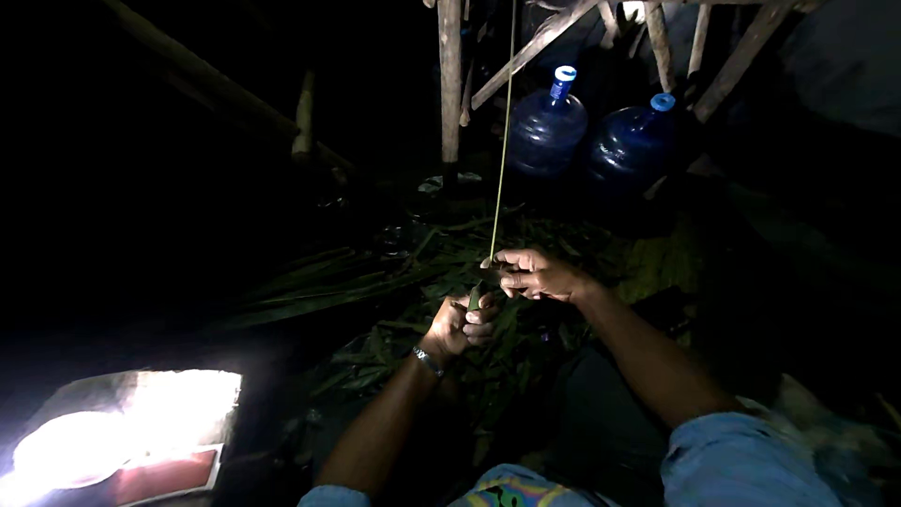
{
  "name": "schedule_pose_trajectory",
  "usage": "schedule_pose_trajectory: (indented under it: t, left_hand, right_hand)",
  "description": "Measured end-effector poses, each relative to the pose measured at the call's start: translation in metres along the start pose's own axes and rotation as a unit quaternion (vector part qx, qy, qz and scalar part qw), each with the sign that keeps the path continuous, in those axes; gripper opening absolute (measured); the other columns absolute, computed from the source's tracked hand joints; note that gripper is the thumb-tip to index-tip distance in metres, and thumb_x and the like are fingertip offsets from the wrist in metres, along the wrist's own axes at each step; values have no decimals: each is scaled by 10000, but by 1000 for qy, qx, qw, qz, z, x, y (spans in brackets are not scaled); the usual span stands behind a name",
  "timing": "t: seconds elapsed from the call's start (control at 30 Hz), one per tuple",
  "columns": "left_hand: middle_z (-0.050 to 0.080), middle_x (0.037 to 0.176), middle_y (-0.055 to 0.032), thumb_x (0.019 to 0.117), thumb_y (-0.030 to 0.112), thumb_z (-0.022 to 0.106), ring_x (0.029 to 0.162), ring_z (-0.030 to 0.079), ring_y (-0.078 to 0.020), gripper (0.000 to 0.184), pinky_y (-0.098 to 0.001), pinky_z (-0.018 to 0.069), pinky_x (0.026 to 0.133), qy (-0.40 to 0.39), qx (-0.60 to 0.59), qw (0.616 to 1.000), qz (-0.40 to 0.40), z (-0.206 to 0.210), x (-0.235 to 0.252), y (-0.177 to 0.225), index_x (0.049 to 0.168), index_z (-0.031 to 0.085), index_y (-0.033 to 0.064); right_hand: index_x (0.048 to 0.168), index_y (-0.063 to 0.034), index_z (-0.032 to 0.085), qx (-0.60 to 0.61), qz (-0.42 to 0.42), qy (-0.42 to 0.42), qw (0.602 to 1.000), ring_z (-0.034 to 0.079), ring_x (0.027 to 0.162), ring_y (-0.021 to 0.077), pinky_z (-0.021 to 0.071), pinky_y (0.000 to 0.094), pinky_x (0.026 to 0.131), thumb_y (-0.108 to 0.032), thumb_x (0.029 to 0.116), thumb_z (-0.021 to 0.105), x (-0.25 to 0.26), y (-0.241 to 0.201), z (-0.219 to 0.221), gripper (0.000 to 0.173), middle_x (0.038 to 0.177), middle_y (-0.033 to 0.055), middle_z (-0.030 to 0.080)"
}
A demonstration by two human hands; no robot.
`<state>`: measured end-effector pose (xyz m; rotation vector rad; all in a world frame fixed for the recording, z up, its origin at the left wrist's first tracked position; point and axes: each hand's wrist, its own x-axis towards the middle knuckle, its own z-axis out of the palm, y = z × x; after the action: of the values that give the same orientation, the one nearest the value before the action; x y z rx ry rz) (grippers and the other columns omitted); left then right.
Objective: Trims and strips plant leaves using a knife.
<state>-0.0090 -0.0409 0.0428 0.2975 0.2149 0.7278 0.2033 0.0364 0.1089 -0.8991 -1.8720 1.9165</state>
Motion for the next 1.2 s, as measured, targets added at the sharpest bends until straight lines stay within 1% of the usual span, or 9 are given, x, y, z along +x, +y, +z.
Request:
schedule_pose_trajectory:
  t: [0.13, 0.3, 0.4, 0.5, 0.7, 0.83, 0.93, 1.07, 1.2]
  left_hand:
    - [487, 575, 81, 979, 221, 393, 404, 415, 7, 263, -136, 337, 371, -11, 11, 1000, -21, -1, 2, -1, 772, 555, 207]
    - [487, 585, 72, 1037, 180, 271, 411, 390, 2, 335, -145, 331, 379, 146, 201, 968, 32, 14, 6, -6, 837, 539, 165]
    - [487, 641, 52, 1082, 127, 313, 471, 426, -24, 280, -171, 377, 431, 244, 312, 912, 107, 22, 14, -20, 938, 550, 81]
    - [466, 609, 67, 1064, 122, 381, 473, 420, -15, 253, -176, 375, 447, 266, 376, 869, 179, 11, 21, -44, 958, 595, 36]
    - [524, 768, 27, 1080, 145, 432, 644, 500, -19, 269, -204, 463, 619, 271, 487, 815, 159, -9, 22, -87, 1064, 633, -33]
    - [592, 778, 1, 1063, 146, 509, 650, 542, -23, 238, -207, 489, 622, 267, 527, 788, 174, -23, 28, -89, 1027, 669, -28]
    - [674, 896, -38, 1020, 69, 564, 786, 614, -18, 188, -207, 536, 762, 280, 501, 779, 251, -19, 31, -76, 1035, 693, -68]
    - [695, 853, -13, 991, 5, 565, 717, 627, -23, 152, -203, 545, 664, 279, 418, 765, 403, -26, 38, -48, 1004, 702, -60]
    - [709, 812, -42, 981, -25, 591, 669, 660, -77, 117, -246, 586, 645, 335, 360, 751, 441, -20, 36, -24, 1027, 687, -76]
  right_hand:
    - [1025, -71, 620, 8, -6, 48, 999, 379, 466, -25, 303, 128, 430, -52, 1013, 546, -1, -7, 5, 77, 719, -31, 600]
    - [1001, -51, 618, 28, -24, 145, 989, 368, 447, -3, 308, 142, 419, -39, 1024, 532, -7, -11, -2, 89, 697, 6, 584]
    - [982, -41, 618, 31, -41, 205, 978, 357, 441, 5, 304, 144, 410, -29, 1029, 518, -13, -13, -8, 112, 698, 13, 577]
    - [973, -34, 617, 2, -68, 248, 966, 364, 431, 10, 305, 149, 398, -24, 1026, 527, -15, -11, -14, 105, 699, 17, 595]
    - [1110, -28, 625, -17, -120, 376, 919, 385, 468, 13, 317, 153, 420, -48, 1039, 525, -26, -12, -27, 125, 747, 3, 602]
    - [1205, -129, 622, 49, -157, 432, 887, 375, 435, 23, 307, 152, 388, -66, 1035, 539, -32, -6, -34, 199, 769, 0, 624]
    - [1359, -217, 549, 45, -149, 394, 906, 332, 403, 23, 261, 144, 362, -116, 1042, 525, -38, -6, -29, 334, 735, 2, 587]
    - [1427, -198, 536, 43, -108, 322, 940, 358, 419, 33, 297, 152, 374, -88, 1034, 532, -27, -10, -15, 408, 749, 19, 585]
    - [1425, -120, 498, 91, 7, 239, 967, 411, 459, 42, 347, 174, 407, -89, 1034, 564, -10, -11, -3, 397, 753, 32, 584]
